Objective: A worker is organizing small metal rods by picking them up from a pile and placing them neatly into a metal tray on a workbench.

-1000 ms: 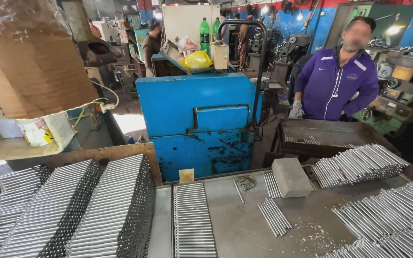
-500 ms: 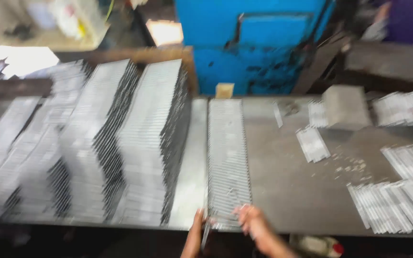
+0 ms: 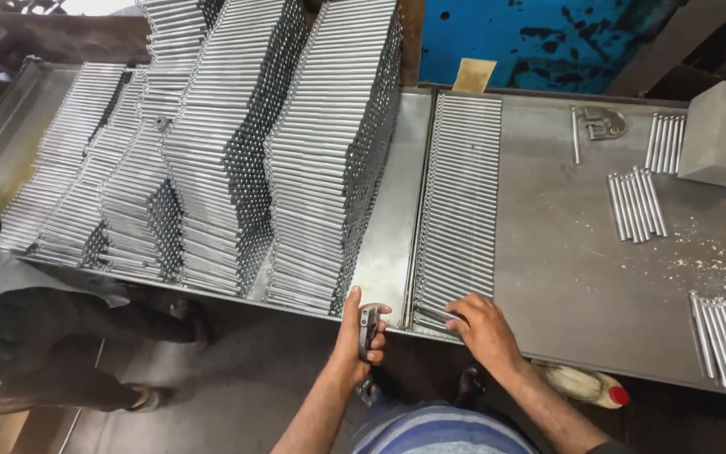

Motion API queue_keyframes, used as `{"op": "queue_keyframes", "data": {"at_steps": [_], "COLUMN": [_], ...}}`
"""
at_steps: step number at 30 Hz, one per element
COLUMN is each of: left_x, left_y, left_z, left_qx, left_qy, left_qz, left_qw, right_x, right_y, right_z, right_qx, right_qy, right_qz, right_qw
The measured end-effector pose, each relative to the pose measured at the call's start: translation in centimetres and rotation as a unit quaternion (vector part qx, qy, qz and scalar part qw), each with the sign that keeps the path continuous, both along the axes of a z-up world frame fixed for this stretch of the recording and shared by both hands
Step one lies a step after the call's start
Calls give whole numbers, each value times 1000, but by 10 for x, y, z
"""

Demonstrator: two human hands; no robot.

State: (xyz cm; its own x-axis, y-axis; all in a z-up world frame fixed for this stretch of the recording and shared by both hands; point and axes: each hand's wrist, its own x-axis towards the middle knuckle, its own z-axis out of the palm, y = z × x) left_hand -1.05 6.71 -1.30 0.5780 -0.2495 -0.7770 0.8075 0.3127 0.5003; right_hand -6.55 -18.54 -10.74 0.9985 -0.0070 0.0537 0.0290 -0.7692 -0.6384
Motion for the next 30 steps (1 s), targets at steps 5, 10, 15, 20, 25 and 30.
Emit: {"op": "queue_keyframes", "data": {"at_steps": [5,10,15,20,25,30], "left_x": [9,16,22,30,32,42], "left_y": [6,18,33,40,33,7], "left_z": [-3,-10,-13,-10,-28,-19], "left_qx": [-34,-78,-99,-112,-134,70], "left_qy": [20,51,62,54,-6,-181], "left_qz": [24,29,23,-21,-82,-222], "left_qw": [999,995,993,992,988,956], "right_x": [-5,-6,-11,-17,-17,-5], "right_y": [-15,3,7,6,11,-9], "right_z": [-5,23,44,30,42,-1], "right_qx": [-4,247,537,535,341,-12], "right_qy": [-40,48,168,126,145,-42], "right_qz": [-56,-301,-371,-360,-325,-19], "right_qw": [998,920,739,754,870,999]}}
